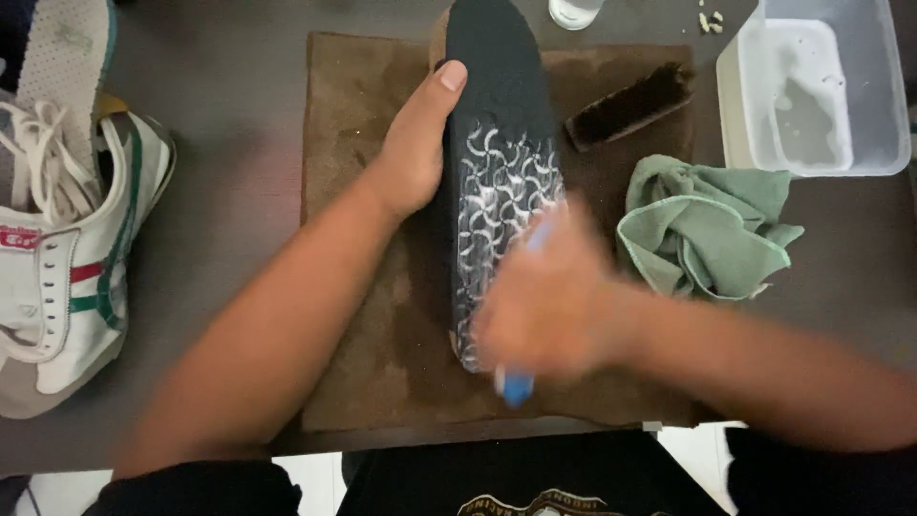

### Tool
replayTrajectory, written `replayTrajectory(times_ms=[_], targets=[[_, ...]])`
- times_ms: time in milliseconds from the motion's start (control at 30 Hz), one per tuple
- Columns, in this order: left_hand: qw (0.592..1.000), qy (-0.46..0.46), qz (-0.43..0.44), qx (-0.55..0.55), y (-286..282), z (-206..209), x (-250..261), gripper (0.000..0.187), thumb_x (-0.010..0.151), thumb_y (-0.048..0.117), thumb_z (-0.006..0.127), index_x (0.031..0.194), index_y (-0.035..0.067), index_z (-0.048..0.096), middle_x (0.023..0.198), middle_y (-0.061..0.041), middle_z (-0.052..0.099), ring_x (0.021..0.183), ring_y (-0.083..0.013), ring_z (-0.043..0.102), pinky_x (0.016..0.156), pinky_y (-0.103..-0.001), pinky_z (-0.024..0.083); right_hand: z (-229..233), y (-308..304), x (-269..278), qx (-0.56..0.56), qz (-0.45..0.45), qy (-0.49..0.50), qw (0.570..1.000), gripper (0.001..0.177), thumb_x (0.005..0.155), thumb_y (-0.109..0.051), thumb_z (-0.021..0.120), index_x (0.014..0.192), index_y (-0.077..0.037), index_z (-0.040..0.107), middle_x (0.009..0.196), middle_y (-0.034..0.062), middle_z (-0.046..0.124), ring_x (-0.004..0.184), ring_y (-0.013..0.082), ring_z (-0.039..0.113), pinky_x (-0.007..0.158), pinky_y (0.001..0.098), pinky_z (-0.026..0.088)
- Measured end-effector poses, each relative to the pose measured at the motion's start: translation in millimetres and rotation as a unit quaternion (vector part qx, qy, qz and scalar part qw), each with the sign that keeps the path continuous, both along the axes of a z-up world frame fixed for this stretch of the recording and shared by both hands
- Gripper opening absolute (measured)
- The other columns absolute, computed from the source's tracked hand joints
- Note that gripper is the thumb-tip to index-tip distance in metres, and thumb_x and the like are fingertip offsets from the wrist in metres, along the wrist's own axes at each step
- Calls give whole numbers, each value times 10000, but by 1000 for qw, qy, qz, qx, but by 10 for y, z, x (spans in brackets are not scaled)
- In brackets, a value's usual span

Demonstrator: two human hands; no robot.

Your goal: Scrubbing the sole of a black sandal with a brush and soapy water to remove dirt and stains.

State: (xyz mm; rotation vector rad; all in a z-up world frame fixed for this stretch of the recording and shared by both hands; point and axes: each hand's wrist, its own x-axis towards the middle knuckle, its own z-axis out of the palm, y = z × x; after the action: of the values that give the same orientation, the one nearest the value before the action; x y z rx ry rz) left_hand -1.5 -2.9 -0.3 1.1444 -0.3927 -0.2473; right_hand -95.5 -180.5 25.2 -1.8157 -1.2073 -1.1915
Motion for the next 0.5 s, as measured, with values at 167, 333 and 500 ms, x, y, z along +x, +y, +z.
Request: replayTrajectory(times_ms=[167,333,500], targets=[[999,-30,-11,-30,6,-32,41,399,1090,383,415,1179,89,670,1205,-32,679,1163,-137,622,1112,-351,482,351,-9,77,-284,-84,64,953,488,1043,-203,434,587,-272,275,559,-104,200,485,117,218,480,350,282],[999,-28,-10,-15,24,-27,35,407,1073,411,420,1178,97,656,1210,-52,679,1164,-175,633,1093,-370,493,428,83,-132,-211,37,-45,976,291,928,-73,581,720,-203,425,660,11,405,646,230,388,660,430,248],[998,-47,-29,-42,40,-110,72,389,1096,398,440,1199,100,666,1233,-44,676,1188,-175,633,1105,-384,500,414,24,-101,-305,24,14,952,367,940,-143,373,614,-286,284,565,-77,273,523,139,313,551,373,293]])
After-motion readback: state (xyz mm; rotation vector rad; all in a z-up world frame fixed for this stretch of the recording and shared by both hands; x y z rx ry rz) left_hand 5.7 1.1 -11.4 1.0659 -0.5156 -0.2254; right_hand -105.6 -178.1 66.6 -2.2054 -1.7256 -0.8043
